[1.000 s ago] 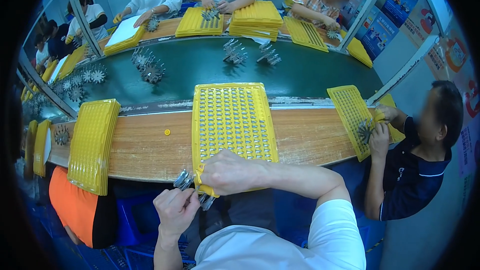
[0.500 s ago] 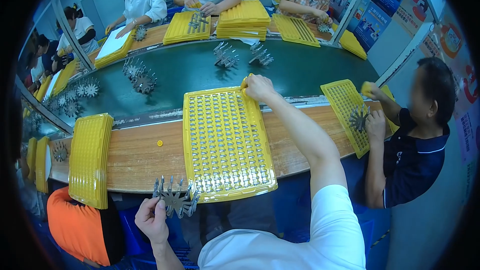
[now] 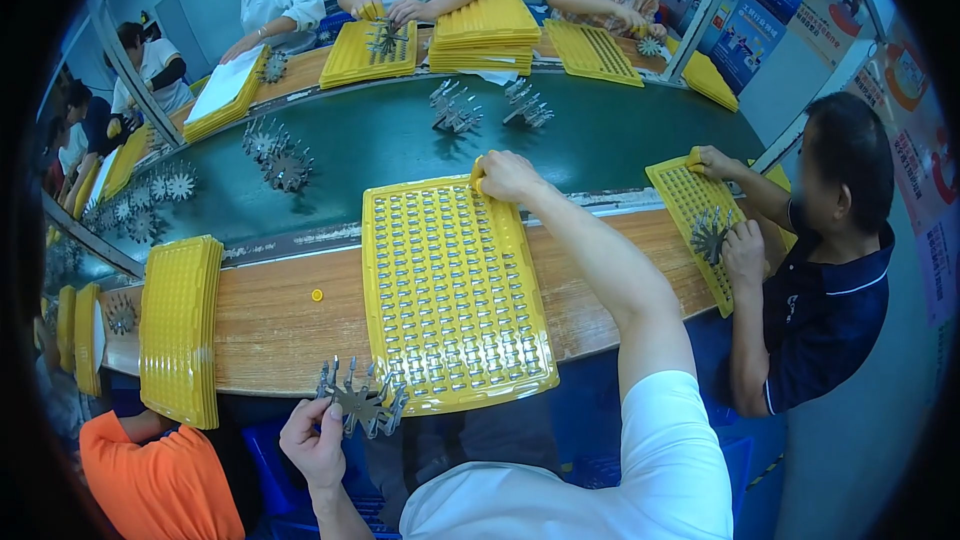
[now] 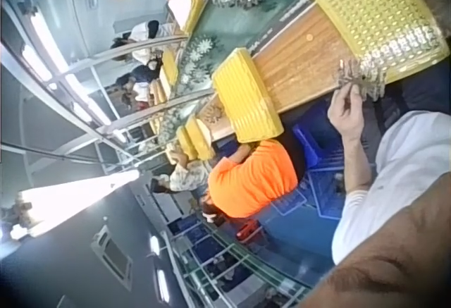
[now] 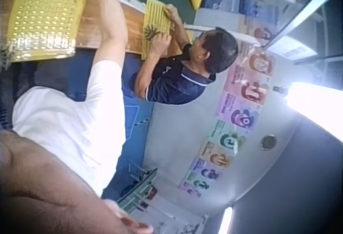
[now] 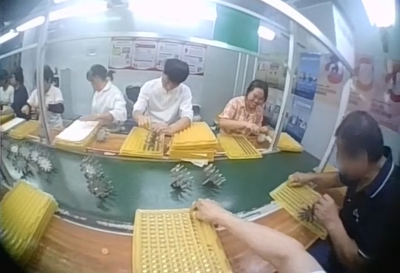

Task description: The person assembles metal star-shaped components by hand, then places the assembled components into yellow plastic trays.

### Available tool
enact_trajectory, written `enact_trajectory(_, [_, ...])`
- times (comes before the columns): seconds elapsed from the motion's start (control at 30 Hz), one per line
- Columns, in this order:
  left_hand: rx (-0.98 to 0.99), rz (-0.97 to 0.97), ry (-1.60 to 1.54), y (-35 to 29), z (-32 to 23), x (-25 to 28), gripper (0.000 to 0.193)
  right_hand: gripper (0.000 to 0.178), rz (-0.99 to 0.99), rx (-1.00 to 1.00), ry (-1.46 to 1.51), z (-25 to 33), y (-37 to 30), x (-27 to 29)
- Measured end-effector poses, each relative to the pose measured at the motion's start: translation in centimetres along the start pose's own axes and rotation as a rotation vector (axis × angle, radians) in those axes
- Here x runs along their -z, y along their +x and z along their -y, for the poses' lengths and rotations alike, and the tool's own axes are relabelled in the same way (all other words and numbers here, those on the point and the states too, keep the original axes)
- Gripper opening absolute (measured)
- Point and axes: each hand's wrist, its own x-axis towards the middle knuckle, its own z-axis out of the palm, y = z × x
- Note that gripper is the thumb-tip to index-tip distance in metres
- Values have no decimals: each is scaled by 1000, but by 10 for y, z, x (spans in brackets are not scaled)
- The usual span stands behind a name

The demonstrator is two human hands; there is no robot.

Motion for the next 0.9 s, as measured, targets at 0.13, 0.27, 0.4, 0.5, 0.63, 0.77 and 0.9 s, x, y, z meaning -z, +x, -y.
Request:
enact_trajectory(0.13, [-12, -6, 20, 0, 0, 2, 11, 24, -47, -68, 20, 5, 4, -7])
enact_trajectory(0.27, [-10, -17, 18, -3, -3, 6, 11, 23, -26, -90, 26, 13, 2, -3])
enact_trajectory(0.4, [1, -25, -6, -4, -15, 8, 10, 23, -108, -103, 143, 11, -7, -1])
enact_trajectory(0.5, [-103, -21, 37, -7, -23, 11, 12, 24, -192, -59, 359, 47, -26, -5])
enact_trajectory(0.63, [-232, 33, 125, 0, -36, 4, 13, 27, 7, 240, 658, 129, -105, 5])
enact_trajectory(0.77, [-371, 54, 232, 6, -61, 0, 15, 32, 240, 611, 751, 195, -175, 24])
enact_trajectory(0.9, [-437, 48, 299, 2, -65, 0, 15, 29, 435, 486, 945, 220, -188, 10])
